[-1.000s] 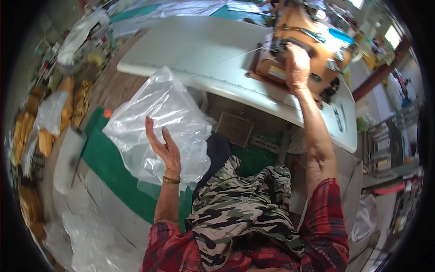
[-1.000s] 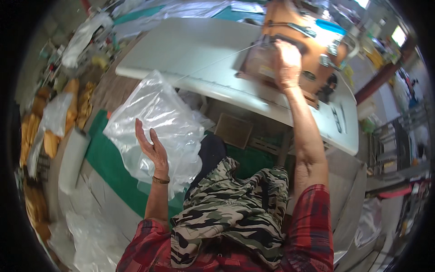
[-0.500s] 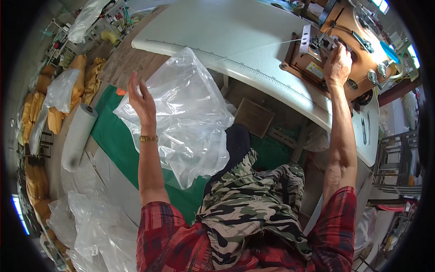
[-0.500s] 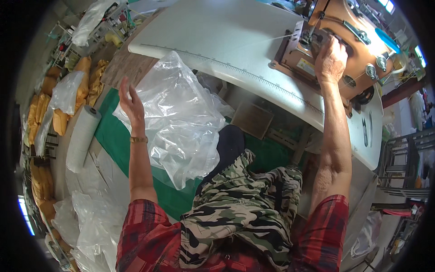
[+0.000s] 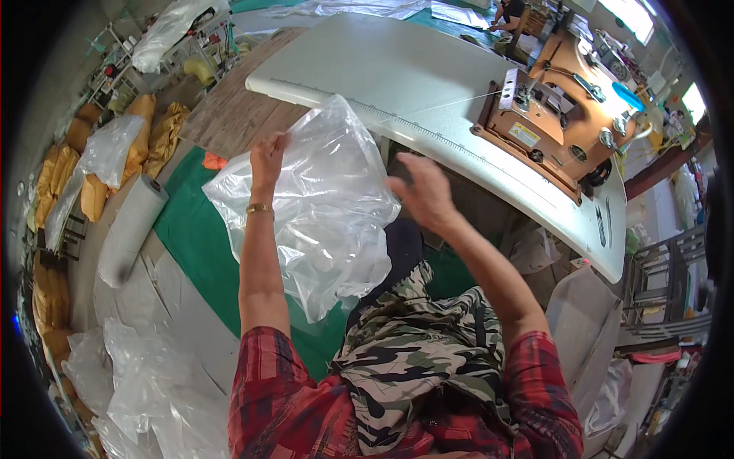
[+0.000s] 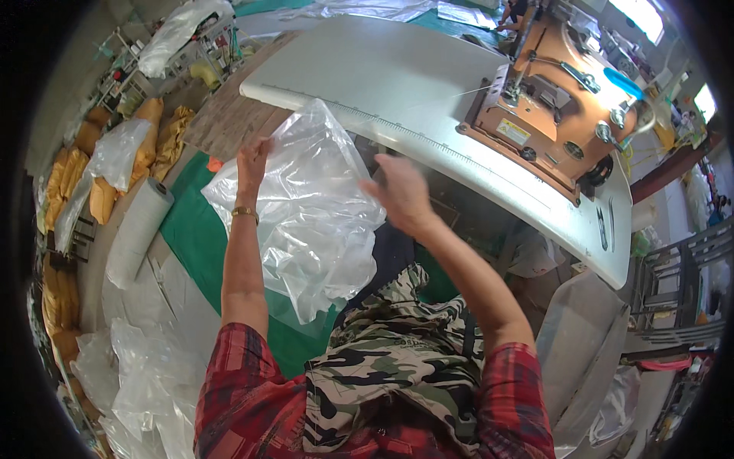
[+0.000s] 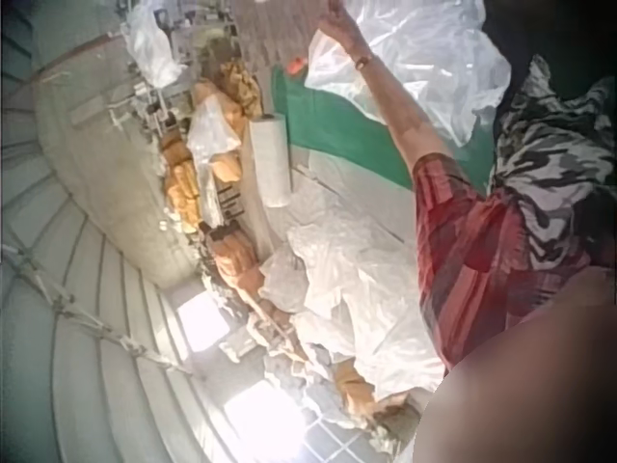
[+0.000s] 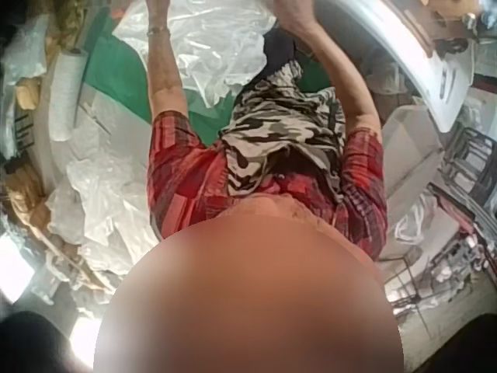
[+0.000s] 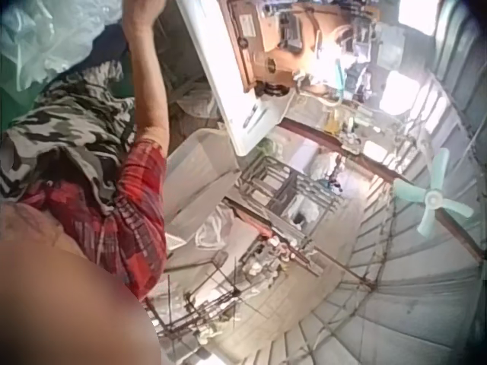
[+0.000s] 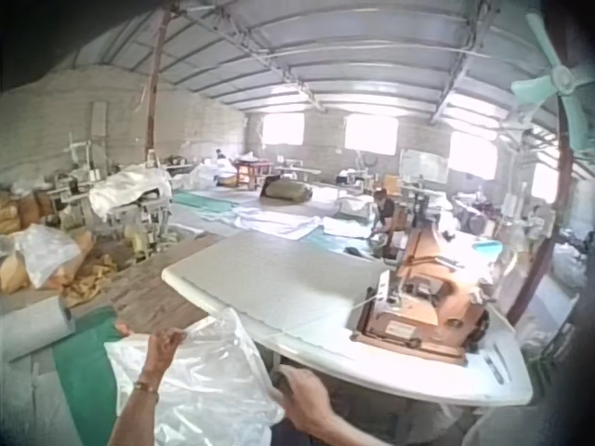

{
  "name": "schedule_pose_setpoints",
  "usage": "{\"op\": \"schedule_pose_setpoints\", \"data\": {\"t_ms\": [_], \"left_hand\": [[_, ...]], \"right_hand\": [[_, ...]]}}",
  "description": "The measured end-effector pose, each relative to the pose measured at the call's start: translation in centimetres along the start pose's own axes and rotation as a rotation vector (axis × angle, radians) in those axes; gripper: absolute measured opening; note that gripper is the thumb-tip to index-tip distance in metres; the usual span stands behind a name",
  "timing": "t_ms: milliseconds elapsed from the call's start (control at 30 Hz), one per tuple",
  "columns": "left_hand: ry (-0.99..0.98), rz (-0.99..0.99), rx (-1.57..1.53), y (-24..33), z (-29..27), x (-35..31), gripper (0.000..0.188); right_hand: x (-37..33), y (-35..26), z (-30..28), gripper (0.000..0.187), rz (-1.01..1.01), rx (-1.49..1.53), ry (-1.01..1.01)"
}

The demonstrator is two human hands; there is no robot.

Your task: The person sews the edges of large transparent plastic bags using an industrial sewing machine.

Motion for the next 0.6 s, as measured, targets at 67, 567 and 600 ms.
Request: {"op": "schedule_pose_setpoints", "data": {"t_ms": [67,567,600], "left_hand": [[0.081,0.069,-0.143,1.3,-0.7,-1.4,0.024],[-0.178,0.472,-0.589,32.9,-12.3,0.2,0.013],[-0.262,0.499,-0.608,35.1,-11.6,-0.2,0.013]], "right_hand": [[-0.1,-0.9,3.5,0.065,0.243,0.021,-0.088],[-9.6,-10.1,-11.2,0.024,0.255,1.287,-0.378],[-10.7,-9.3,-12.3,0.024,0.271,1.286,-0.354]]}}
Point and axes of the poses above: each hand's wrist, its own x-axis towards the middle knuckle, its own z-axis out of the palm, y = z × x, the point moved 7 cm from there along x, towards the middle knuckle, and after that the axes turned 2 degrees about -x, right-handed, at the moved point
